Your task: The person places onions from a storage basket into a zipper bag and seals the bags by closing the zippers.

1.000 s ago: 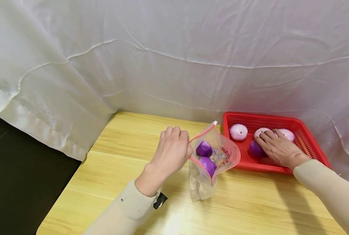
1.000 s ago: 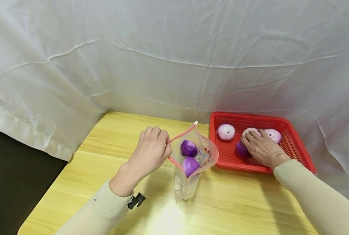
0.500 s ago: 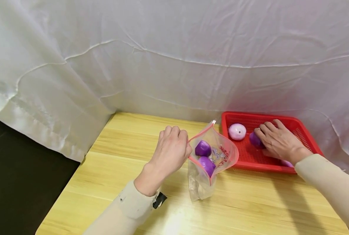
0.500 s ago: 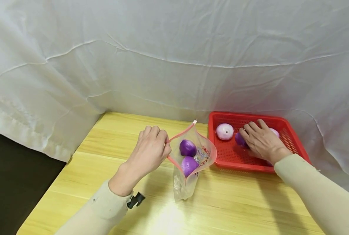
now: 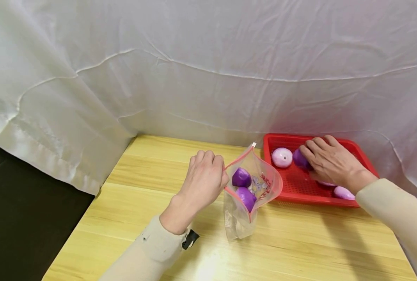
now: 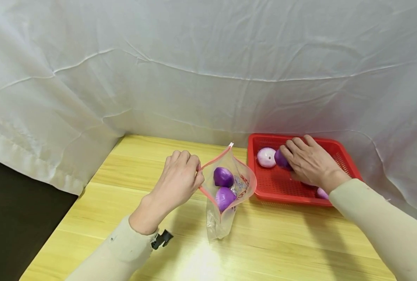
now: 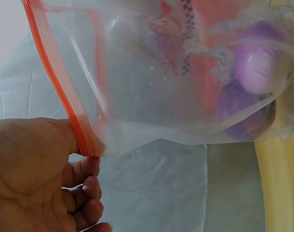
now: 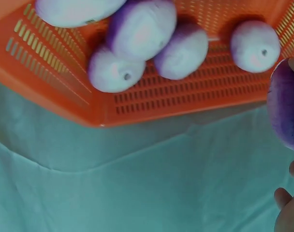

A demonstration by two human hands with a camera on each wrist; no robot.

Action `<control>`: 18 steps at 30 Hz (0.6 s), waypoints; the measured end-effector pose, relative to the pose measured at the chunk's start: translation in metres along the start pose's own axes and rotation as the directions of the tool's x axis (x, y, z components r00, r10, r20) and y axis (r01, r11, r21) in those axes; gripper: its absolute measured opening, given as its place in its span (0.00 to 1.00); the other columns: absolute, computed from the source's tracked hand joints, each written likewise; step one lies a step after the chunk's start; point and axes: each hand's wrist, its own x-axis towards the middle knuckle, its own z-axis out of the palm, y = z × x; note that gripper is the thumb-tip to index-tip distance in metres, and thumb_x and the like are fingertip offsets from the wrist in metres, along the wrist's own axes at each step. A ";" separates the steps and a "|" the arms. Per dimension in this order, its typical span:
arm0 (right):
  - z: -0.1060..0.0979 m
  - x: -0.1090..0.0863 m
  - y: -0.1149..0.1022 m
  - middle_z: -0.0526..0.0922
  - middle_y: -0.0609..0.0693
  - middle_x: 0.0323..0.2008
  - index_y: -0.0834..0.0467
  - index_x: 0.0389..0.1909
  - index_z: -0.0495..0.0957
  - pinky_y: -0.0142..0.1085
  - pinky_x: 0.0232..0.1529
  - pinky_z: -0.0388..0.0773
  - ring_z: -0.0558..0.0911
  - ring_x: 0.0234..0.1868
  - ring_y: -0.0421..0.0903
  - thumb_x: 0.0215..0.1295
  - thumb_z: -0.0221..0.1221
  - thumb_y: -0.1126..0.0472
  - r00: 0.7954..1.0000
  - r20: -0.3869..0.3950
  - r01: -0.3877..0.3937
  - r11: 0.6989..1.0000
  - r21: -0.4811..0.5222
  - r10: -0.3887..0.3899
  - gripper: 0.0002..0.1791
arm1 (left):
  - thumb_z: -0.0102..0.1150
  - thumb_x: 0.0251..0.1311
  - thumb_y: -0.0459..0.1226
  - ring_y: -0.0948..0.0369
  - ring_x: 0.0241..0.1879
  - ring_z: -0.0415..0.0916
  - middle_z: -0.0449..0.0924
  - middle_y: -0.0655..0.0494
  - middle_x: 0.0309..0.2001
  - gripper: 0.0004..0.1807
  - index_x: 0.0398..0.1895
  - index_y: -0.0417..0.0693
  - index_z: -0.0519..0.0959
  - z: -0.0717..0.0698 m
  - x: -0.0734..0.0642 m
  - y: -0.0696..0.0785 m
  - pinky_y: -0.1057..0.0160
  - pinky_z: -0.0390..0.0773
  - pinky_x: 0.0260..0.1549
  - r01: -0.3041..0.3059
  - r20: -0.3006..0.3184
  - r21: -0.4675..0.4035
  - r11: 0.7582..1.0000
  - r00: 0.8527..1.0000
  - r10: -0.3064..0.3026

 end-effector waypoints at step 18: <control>-0.063 0.026 -0.001 0.75 0.70 0.48 0.70 0.57 0.71 0.62 0.53 0.69 0.73 0.49 0.70 0.78 0.31 0.35 0.981 -0.193 -0.005 0.999 0.050 0.014 0.41 | 0.64 0.59 0.35 0.53 0.32 0.64 0.65 0.55 0.27 0.11 0.25 0.47 0.71 0.000 0.001 -0.001 0.57 0.67 0.34 -0.006 -0.005 0.005 1.000 1.000 0.006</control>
